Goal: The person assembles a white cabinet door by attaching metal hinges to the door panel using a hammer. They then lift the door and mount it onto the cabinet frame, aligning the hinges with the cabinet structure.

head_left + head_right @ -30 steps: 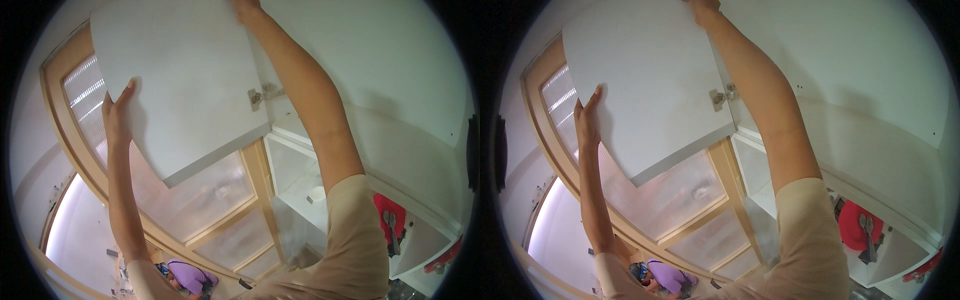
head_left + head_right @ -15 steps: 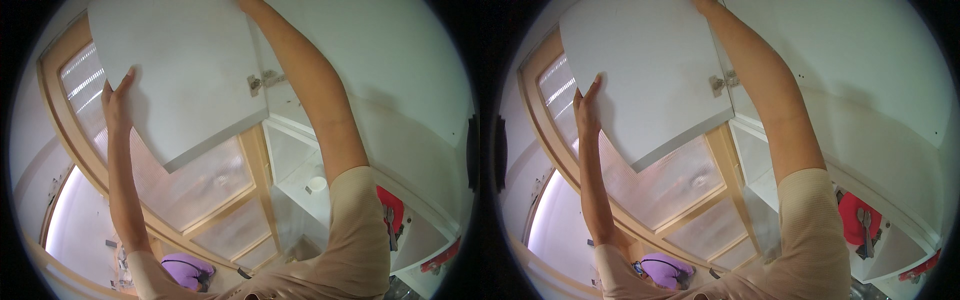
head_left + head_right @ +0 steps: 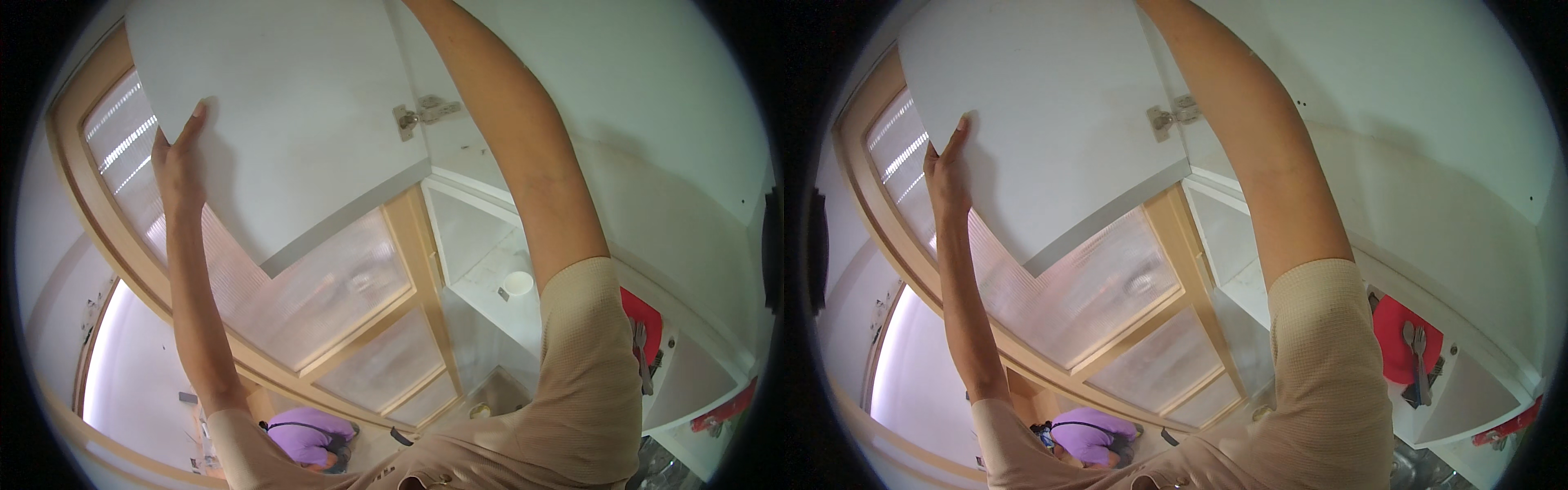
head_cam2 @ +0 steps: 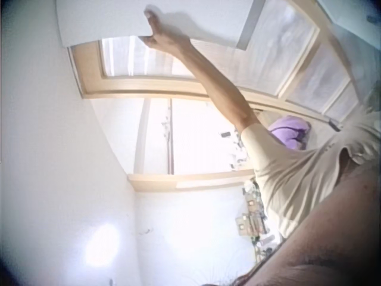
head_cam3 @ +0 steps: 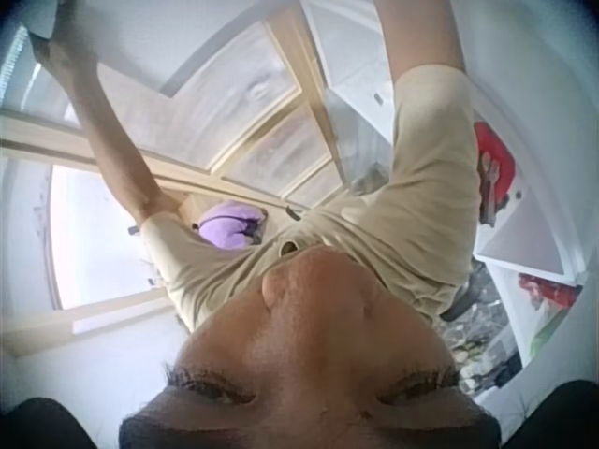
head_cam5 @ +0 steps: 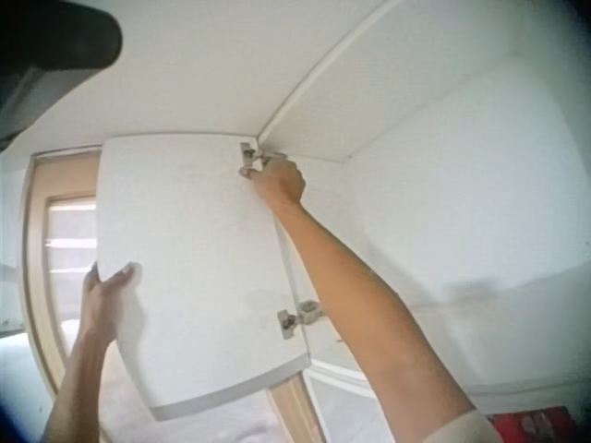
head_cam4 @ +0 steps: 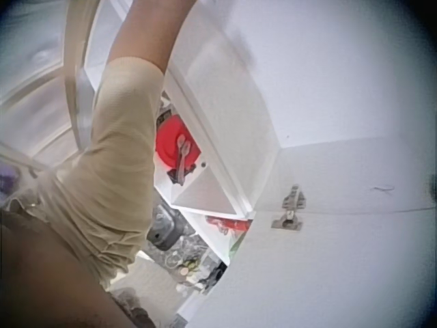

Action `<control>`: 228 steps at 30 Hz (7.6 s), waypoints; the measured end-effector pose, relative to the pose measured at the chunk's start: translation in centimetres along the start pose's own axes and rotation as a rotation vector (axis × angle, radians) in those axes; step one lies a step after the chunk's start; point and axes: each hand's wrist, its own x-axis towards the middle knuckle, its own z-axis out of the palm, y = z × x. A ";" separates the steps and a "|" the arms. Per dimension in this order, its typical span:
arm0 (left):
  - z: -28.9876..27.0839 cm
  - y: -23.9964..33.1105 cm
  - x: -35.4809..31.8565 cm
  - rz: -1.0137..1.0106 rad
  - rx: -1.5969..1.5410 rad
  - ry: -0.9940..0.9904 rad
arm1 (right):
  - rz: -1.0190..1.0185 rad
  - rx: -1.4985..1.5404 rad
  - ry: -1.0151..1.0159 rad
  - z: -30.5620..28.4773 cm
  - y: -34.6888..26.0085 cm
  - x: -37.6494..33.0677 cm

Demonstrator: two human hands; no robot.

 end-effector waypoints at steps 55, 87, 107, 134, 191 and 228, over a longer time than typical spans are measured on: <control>1.1 1.3 -1.4 -0.049 0.041 0.061 | -0.347 0.458 0.191 4.7 10.0 7.9; 1.5 1.7 -1.9 -0.029 0.143 0.073 | 0.310 1.018 -0.312 1.9 10.3 10.9; 1.5 2.7 -2.0 0.003 0.315 0.074 | 0.280 0.959 -0.105 4.0 10.0 11.1; 1.0 1.1 -1.8 0.033 0.510 0.139 | 0.263 0.069 -1.095 -3.6 17.4 -12.5; 1.6 5.3 -4.3 0.050 0.290 0.127 | -0.073 0.739 -0.152 4.3 9.8 11.5; 3.8 9.0 -7.4 0.194 0.443 0.331 | -0.351 0.291 0.040 3.6 10.0 9.5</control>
